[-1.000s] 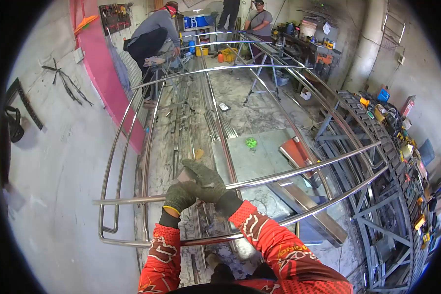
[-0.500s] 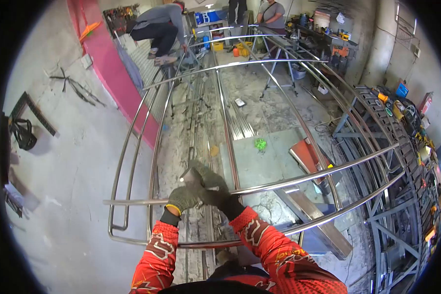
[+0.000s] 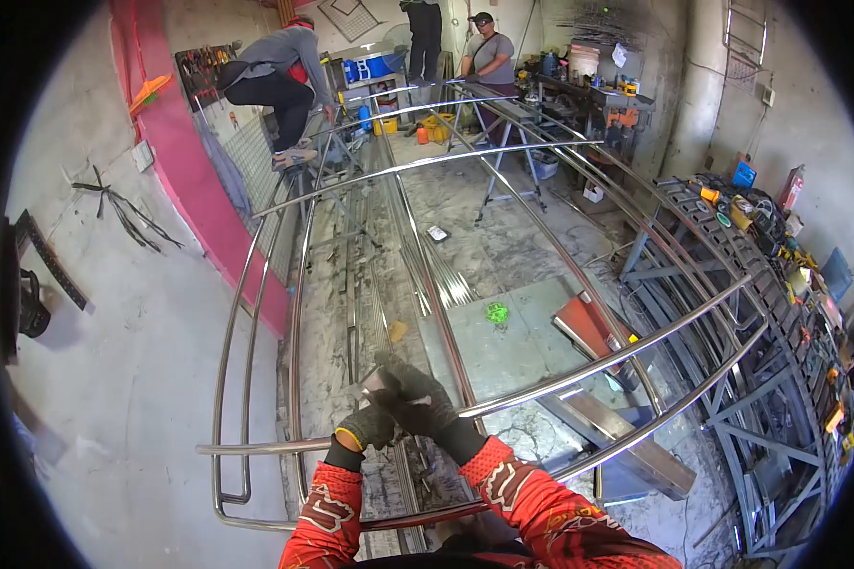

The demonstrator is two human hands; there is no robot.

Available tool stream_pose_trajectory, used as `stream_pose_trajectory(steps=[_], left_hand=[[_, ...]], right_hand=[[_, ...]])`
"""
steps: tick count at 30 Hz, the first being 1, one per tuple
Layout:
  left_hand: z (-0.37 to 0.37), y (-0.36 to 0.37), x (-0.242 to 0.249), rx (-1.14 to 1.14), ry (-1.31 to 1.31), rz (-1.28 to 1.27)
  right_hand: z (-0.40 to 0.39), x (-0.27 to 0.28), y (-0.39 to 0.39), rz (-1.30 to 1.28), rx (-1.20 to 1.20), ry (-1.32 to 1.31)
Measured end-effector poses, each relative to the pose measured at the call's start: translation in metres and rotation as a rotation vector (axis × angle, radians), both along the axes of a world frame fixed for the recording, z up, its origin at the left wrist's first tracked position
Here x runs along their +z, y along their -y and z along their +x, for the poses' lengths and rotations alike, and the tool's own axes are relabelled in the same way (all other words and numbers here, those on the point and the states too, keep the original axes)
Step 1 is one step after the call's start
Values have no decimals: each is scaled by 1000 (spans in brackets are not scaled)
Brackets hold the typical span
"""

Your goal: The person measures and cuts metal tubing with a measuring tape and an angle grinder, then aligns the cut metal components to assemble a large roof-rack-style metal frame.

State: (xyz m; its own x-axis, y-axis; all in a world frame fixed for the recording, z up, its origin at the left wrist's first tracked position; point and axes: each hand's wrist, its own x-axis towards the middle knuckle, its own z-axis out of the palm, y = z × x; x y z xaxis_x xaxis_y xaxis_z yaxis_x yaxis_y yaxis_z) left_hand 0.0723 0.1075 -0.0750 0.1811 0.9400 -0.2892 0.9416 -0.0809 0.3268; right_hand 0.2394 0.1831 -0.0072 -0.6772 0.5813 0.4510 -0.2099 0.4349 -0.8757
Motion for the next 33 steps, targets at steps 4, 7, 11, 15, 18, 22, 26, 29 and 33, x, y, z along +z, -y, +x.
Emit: stream_pose_trajectory(steps=[4,7,11,15,18,22,26,29,33], left_hand=[[10,0,39,26,2,-165],[17,7,80,80,187,-162],[4,3,51,19,111,-24],[5,-1,53,-118,-58,13],[8,-5,50,-109,-158,4],[13,-2,62,-96,-158,26],[-38,-6,-74,73,3,122],[-36,0,-74,149,150,267],[-1,6,21,-99,-109,238]], right_hand=[[-15,8,-5,-115,25,144],[-25,-1,-10,-143,-26,181],[-23,15,-9,-159,-11,334],[-23,9,-10,-152,-8,288],[-23,6,-10,-167,-12,330],[-24,2,-12,-113,-10,279],[-21,12,-10,-127,2,328],[-21,11,-10,-126,17,324],[-21,2,-13,-70,9,294]])
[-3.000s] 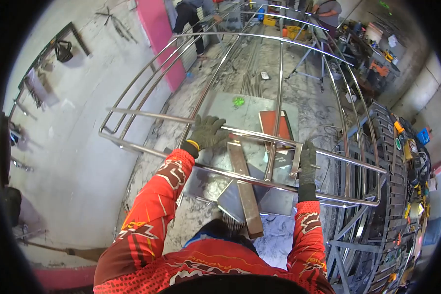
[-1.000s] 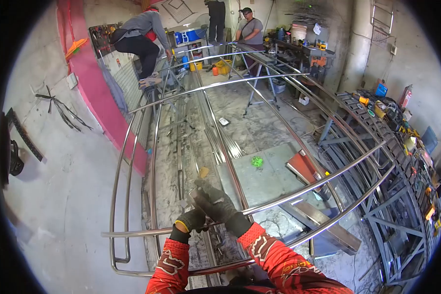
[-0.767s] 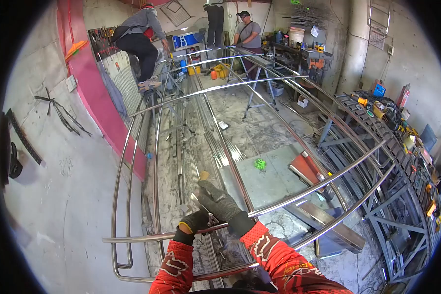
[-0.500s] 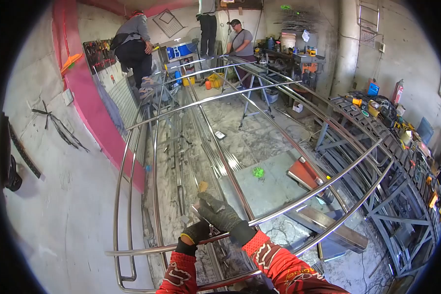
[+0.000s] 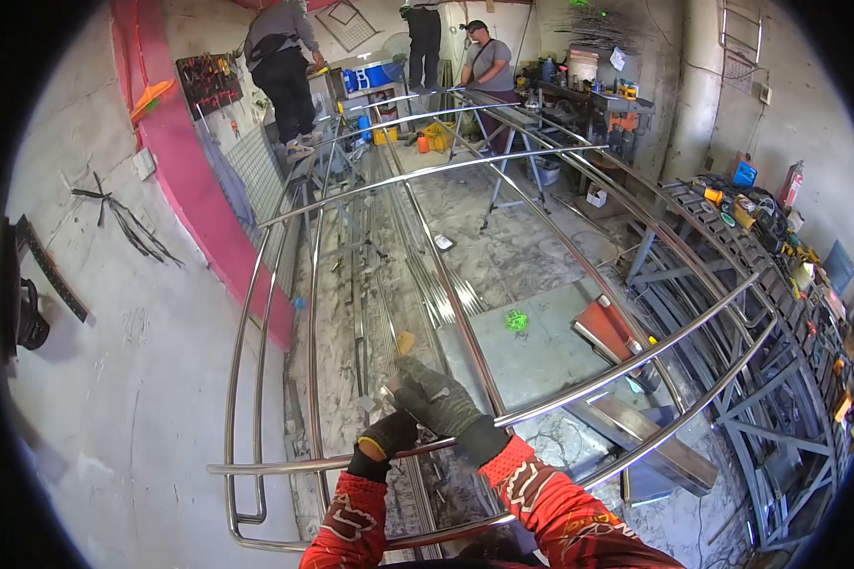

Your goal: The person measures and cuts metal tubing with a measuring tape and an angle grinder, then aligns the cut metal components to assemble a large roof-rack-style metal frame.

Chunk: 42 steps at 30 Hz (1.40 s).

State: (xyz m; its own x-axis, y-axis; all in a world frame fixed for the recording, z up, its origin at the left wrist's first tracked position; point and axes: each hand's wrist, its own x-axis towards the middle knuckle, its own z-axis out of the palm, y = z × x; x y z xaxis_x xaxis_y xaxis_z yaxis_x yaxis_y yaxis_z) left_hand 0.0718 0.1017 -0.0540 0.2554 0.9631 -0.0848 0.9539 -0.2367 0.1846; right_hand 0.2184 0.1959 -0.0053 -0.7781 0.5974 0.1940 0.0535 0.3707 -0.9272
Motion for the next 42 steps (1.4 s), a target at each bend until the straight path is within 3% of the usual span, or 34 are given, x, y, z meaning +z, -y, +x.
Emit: stream_pose_trajectory(steps=[2,6,8,12,14,17,24,29,39,42], left_hand=[[-1,3,-6,-84,-74,255],[3,3,6,17,111,166],[2,3,3,-119,-55,406],[1,-2,-11,-29,-170,159],[5,-2,7,21,-14,34],[-1,-3,-9,32,17,5],[2,-3,1,-29,-82,-16],[5,-1,6,124,171,-1],[-1,-1,-6,51,114,25],[-1,1,-8,16,84,190]], right_hand=[[1,0,0,-8,3,11],[2,2,0,2,7,19],[2,3,3,52,-11,-25],[0,1,4,144,-36,-90],[0,1,3,163,-40,-87],[1,0,-1,104,-18,-30],[1,3,-1,55,4,24],[2,6,1,61,-20,17],[5,15,2,42,-15,47],[4,10,0,50,-9,49]])
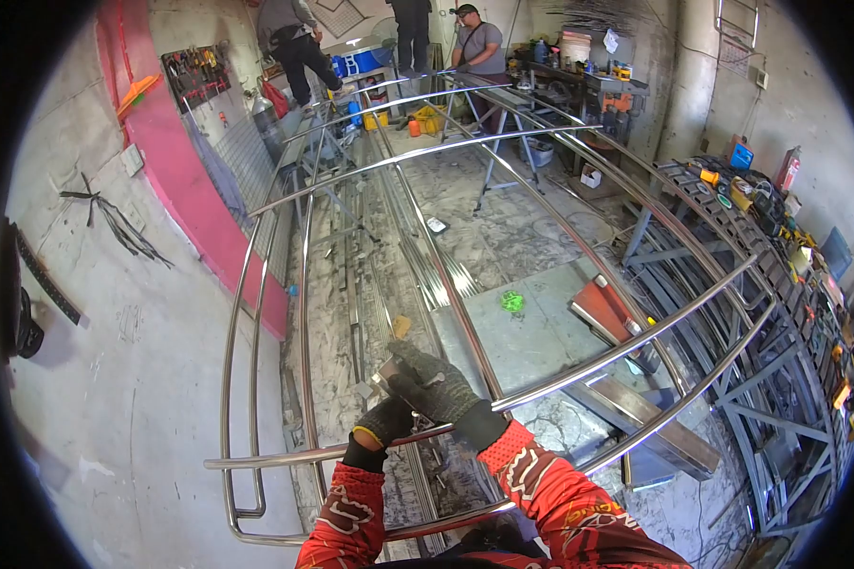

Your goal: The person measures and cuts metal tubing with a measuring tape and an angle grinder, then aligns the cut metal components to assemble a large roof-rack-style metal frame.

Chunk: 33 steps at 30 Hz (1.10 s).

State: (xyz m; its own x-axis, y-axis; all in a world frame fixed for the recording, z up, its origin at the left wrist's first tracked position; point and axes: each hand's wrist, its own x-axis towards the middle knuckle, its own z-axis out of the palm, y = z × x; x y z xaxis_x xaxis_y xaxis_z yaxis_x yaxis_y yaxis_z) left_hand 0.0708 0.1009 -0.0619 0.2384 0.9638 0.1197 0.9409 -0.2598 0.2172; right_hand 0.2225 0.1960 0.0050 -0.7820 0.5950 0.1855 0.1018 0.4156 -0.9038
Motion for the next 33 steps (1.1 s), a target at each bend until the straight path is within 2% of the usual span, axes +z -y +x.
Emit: stream_pose_trajectory(steps=[2,5,8,12,14,15,17,24,30,32,33], left_hand=[[3,-1,6,51,135,-20],[0,-3,2,2,4,-88],[-3,-2,-10,-18,-70,-36],[0,-3,-2,35,4,-181],[-6,-2,-22,-1,134,56],[-4,-3,-16,0,134,56],[-1,-5,-5,31,-1,-166],[3,-4,15,21,-7,-222],[1,-3,7,4,2,-157],[-2,-3,-8,-73,-83,53],[-5,-7,-27,-73,-83,53]], right_hand=[[0,0,0,-7,5,-13],[1,2,1,-28,16,-29],[1,3,1,-34,20,-26],[-1,-1,0,-3,10,-49],[-1,-2,0,-9,9,-33],[-1,-3,0,-15,9,-16],[-1,-5,-1,-3,5,-19],[0,-1,0,9,12,-13],[0,-1,1,2,2,-26],[0,-1,0,-8,7,-19],[0,-2,0,-19,12,-13]])
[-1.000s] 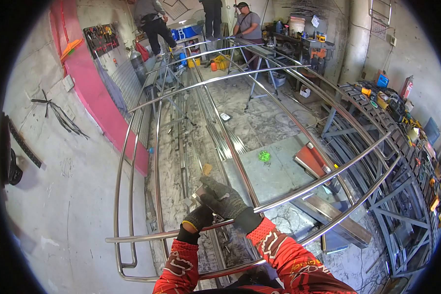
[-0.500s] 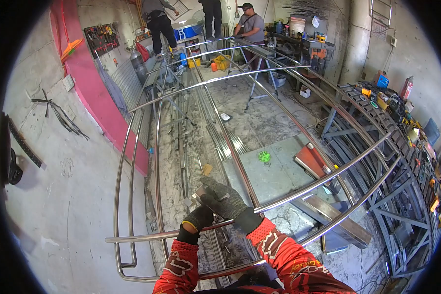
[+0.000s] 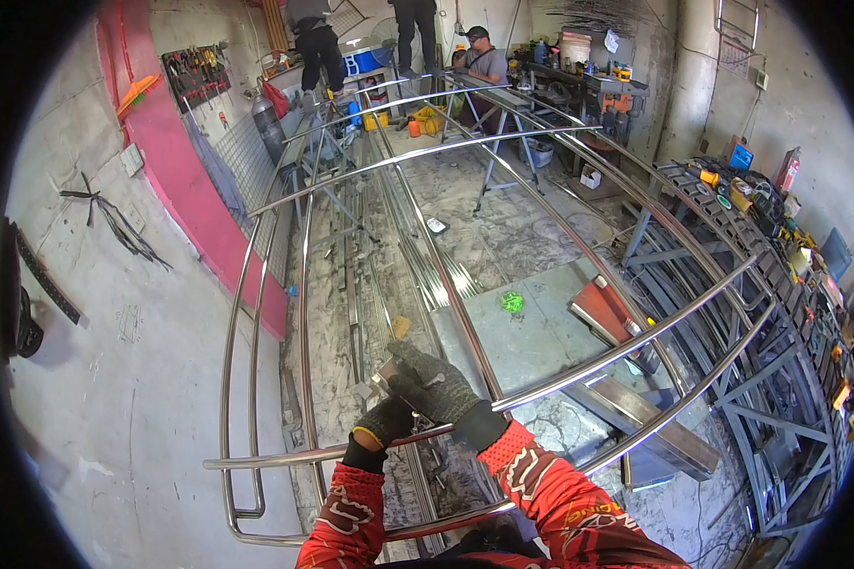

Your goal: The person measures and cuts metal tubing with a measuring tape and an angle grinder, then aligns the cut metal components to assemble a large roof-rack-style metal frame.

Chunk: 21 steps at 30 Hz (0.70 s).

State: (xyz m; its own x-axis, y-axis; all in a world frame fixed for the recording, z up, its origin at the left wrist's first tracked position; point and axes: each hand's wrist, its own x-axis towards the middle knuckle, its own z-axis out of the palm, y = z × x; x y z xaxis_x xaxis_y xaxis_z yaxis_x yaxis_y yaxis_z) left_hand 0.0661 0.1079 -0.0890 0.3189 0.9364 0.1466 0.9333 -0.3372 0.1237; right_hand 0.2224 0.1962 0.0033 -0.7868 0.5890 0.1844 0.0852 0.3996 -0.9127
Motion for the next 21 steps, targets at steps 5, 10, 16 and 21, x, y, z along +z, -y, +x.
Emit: stream_pose_trajectory(steps=[5,10,16,21], left_hand=[[0,2,10,102,122,-152],[-1,0,9,110,52,-239],[4,2,19,126,124,-228],[4,-1,25,133,105,-272]], right_hand=[[0,1,-1,12,1,11],[2,3,-1,1,18,42],[1,2,1,51,-5,-1],[0,1,1,64,-26,-19]])
